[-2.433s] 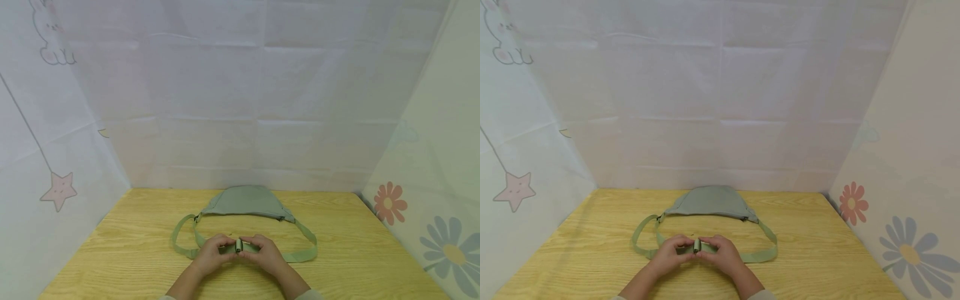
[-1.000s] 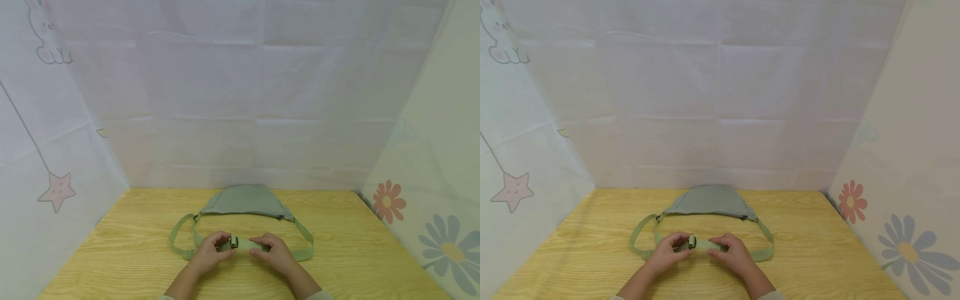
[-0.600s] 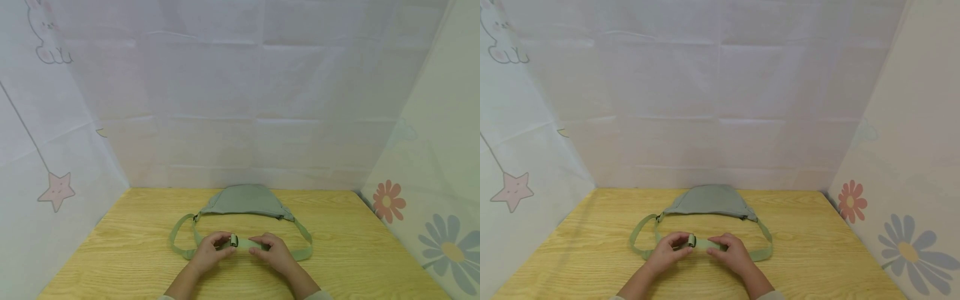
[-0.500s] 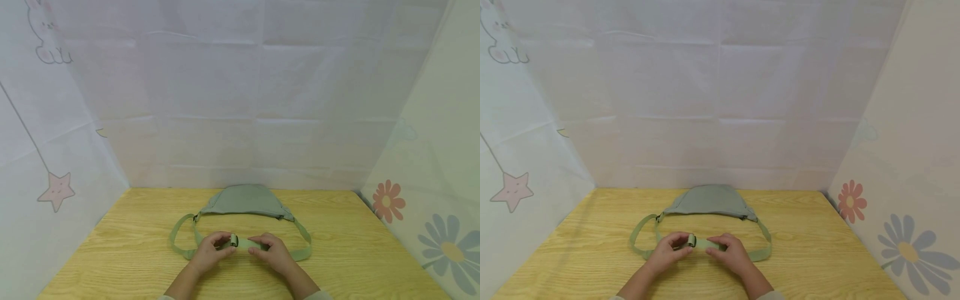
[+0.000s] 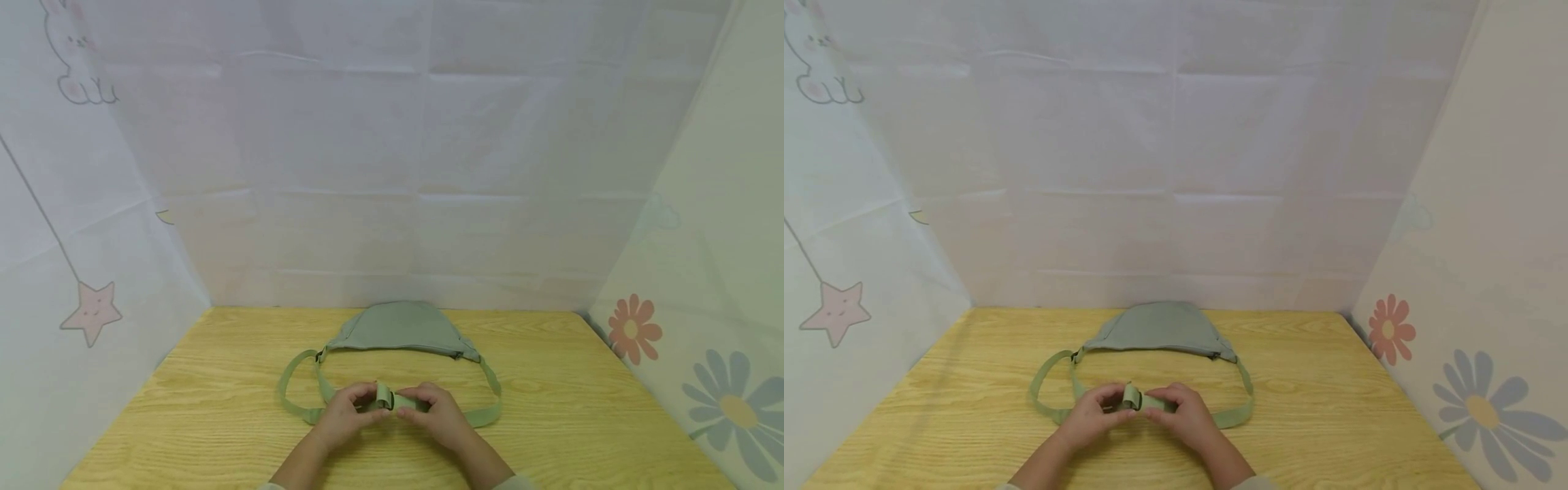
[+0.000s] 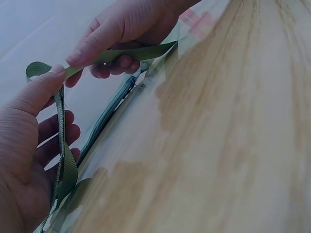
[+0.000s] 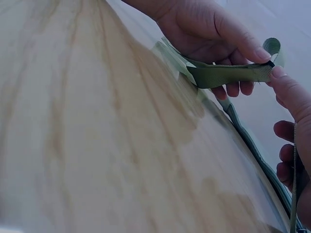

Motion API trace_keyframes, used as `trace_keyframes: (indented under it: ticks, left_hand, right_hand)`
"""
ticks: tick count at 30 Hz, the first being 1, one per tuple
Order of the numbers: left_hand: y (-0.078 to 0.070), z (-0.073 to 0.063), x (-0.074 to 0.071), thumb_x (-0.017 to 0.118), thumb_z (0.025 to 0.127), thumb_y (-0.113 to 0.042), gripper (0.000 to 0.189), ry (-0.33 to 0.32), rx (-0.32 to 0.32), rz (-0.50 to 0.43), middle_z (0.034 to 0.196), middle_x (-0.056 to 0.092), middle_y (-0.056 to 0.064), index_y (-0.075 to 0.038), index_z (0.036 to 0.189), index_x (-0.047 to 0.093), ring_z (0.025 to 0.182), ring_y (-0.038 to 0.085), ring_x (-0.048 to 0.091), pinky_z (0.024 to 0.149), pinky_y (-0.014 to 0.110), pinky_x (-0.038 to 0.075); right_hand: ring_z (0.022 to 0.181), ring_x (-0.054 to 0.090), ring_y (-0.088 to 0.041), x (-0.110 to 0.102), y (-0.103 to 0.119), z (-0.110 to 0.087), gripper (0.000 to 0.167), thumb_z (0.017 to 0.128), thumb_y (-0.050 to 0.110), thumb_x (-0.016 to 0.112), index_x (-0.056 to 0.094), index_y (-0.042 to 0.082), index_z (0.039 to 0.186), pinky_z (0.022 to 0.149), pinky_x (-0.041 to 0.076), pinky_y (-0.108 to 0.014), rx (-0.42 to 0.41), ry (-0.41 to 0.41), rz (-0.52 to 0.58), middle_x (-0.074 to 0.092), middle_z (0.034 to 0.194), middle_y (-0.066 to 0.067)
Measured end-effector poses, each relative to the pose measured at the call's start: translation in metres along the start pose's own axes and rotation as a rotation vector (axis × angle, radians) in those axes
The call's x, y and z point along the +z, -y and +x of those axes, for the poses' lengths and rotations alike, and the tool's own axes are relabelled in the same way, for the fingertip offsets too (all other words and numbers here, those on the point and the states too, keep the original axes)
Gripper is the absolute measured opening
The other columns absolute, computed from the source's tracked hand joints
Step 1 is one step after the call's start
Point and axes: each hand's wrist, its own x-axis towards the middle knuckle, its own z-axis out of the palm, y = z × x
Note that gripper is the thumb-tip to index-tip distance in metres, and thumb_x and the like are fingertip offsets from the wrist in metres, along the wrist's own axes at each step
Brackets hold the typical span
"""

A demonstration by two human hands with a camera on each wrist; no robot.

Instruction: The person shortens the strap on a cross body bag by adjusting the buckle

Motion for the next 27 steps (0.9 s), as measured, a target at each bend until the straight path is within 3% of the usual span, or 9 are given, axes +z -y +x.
trace_keyframes:
  ticks: [9, 18, 27]
  left_hand:
    - [-0.001, -0.001, 0.001, 0.075, 0.087, -0.024, 0.041, 0.005, 0.021, -0.005, 0.119, 0.069, 0.008, -0.006, 0.124, 0.065, 0.105, 0.004, 0.061, 0.091, 0.026, 0.049]
    - [0.0, -0.001, 0.0, 0.074, 0.088, -0.027, 0.039, -0.014, 0.008, 0.023, 0.118, 0.069, 0.011, -0.009, 0.121, 0.067, 0.104, 0.004, 0.061, 0.089, 0.027, 0.05]
    - [-0.001, -0.001, -0.002, 0.075, 0.087, -0.027, 0.034, -0.037, -0.028, 0.001, 0.116, 0.069, 0.008, -0.011, 0.117, 0.068, 0.104, 0.008, 0.062, 0.091, 0.03, 0.05]
  right_hand:
    - [0.081, 0.051, 0.0, 0.002, 0.003, 0.001, 0.037, 0.083, 0.034, 0.076, 0.073, 0.016, 0.115, 0.071, 0.042, -0.02, -0.002, 0.027, -0.034, 0.067, 0.097, -0.001]
    - [0.087, 0.053, -0.001, -0.001, 0.003, 0.002, 0.049, 0.08, 0.038, 0.079, 0.069, 0.015, 0.122, 0.073, 0.043, -0.019, 0.006, 0.058, -0.104, 0.067, 0.103, 0.001]
    - [0.091, 0.056, -0.002, -0.014, -0.004, -0.003, 0.048, 0.079, 0.039, 0.08, 0.07, 0.014, 0.12, 0.078, 0.047, -0.021, 0.026, 0.002, -0.159, 0.068, 0.107, 0.005]
